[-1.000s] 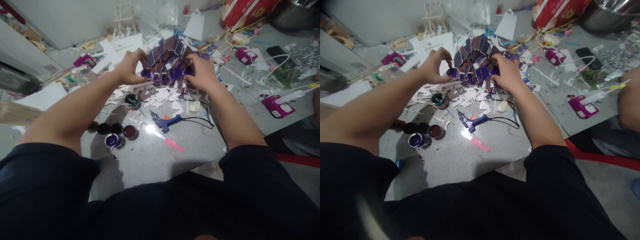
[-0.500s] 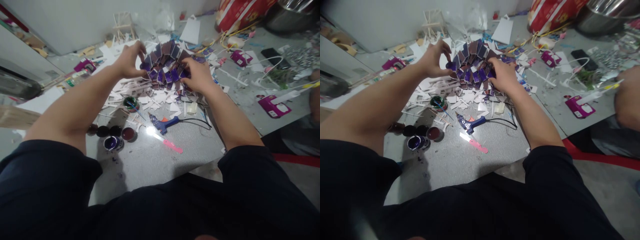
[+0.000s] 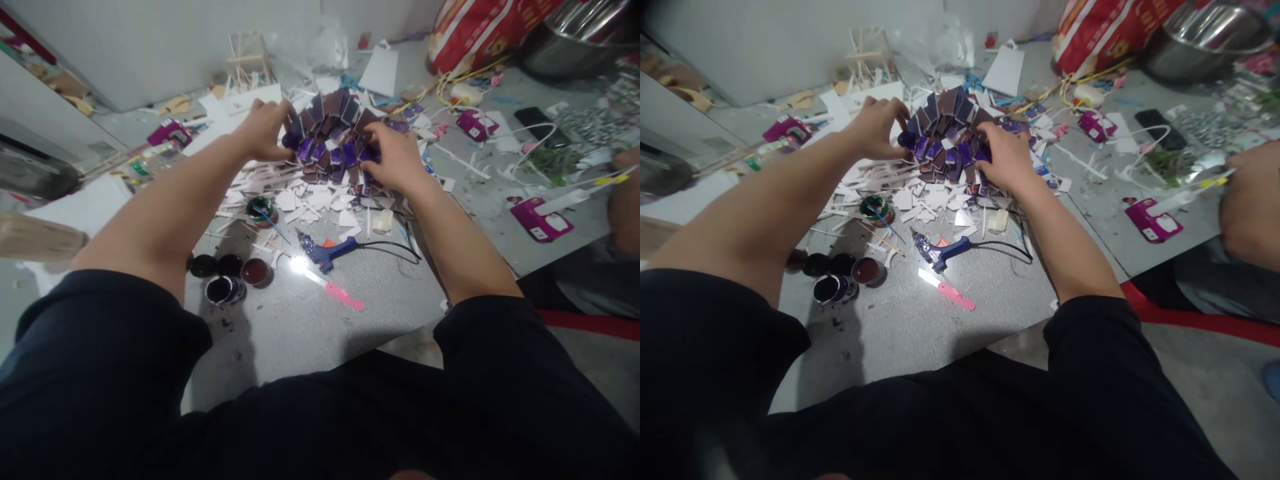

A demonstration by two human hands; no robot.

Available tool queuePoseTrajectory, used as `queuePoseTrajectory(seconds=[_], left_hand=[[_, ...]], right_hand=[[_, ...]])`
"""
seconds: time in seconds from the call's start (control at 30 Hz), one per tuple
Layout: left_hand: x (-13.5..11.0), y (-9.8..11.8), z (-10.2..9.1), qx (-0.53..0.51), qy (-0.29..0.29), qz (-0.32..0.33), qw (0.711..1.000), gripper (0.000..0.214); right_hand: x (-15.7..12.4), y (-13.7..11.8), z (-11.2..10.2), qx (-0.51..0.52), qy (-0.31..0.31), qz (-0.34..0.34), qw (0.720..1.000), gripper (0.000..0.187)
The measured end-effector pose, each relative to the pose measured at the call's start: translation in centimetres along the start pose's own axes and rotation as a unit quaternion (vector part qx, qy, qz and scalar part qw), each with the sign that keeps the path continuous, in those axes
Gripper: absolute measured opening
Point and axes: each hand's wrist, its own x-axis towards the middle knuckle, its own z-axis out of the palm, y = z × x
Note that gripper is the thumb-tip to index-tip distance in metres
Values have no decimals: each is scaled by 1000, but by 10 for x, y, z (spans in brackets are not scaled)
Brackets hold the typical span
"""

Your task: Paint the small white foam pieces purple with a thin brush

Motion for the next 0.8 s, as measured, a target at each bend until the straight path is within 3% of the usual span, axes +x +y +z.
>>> queuePoseTrajectory(seconds=[0.37, 0.53, 0.67, 0.8], left_hand=[[-11, 7, -4, -17, 10, -17, 1000, 64], [-35, 5, -22, -11, -3, -26, 1000, 66], [-87, -7, -50, 5, 0, -49, 999, 53], [-183, -16, -76, -33, 48, -86, 995, 42]], right_hand=[[-5, -10, -4, 4, -18, 4, 1000, 73], [-4, -3, -4, 8, -1, -10, 1000, 75], [0, 8, 0, 5, 61, -40, 997, 63], [1, 10, 0, 32, 157, -92, 983, 38]])
